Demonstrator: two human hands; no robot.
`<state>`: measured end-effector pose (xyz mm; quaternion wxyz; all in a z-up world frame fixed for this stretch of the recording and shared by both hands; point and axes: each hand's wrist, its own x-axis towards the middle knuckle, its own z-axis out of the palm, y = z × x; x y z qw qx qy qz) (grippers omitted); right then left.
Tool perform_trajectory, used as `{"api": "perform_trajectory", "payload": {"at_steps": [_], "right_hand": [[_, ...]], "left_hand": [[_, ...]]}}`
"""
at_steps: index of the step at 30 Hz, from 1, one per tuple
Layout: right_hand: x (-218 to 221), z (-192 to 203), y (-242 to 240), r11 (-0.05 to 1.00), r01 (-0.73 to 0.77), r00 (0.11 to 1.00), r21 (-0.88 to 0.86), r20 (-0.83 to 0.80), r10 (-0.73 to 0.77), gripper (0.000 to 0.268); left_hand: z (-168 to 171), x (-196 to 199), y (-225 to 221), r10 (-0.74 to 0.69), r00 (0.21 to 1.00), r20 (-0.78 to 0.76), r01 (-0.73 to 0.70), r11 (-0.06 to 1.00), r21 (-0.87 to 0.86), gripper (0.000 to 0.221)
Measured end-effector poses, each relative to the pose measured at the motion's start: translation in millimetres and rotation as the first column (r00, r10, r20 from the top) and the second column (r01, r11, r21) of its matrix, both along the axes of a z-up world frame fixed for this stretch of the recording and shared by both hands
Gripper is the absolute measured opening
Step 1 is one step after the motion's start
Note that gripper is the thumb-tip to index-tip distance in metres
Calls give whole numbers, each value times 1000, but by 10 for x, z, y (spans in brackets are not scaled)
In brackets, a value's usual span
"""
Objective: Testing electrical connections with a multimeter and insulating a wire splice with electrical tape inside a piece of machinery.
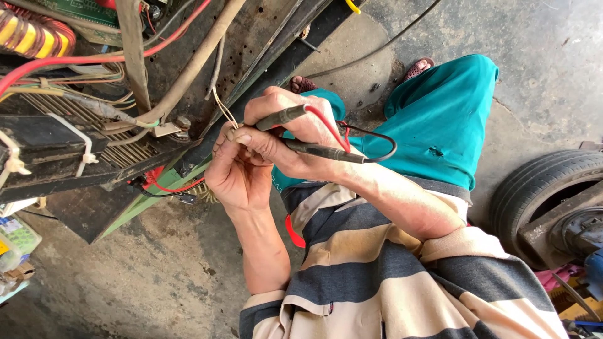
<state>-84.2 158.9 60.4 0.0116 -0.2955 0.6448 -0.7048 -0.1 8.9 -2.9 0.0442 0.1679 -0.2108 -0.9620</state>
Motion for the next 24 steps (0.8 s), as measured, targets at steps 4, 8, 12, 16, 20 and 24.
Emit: {"api": "perform_trajectory", "payload": {"at_steps": [4, 8, 12, 16, 20, 24], "right_hand": [[22, -1, 0, 1000, 29, 999, -9, -19, -29, 12], [35, 8, 14, 1000, 18, 999, -1, 39, -18, 11], [6, -10, -17, 1000, 12, 1000, -23, 9, -12, 10], [-12, 35, 9, 1000, -11, 1000, 9, 2, 11, 11], [-32, -111, -100, 982, 72, 995, -177, -62, -84, 9], [-26, -151, -94, 990, 67, 991, -122, -104, -80, 10]], "left_hand": [[-2, -5, 6, -2, 1000, -11, 2, 1000, 13, 10], [9, -5, 3, 14, 1000, -3, -14, 1000, -1, 11], [-25, 6, -18, 10, 1000, -1, -10, 1000, -10, 10], [-64, 18, -28, 7, 1000, -6, -7, 1000, 16, 8], [-366, 110, -168, 45, 998, 34, -45, 999, -12, 9], [-468, 145, -164, 79, 997, 16, -79, 997, -13, 10]]}}
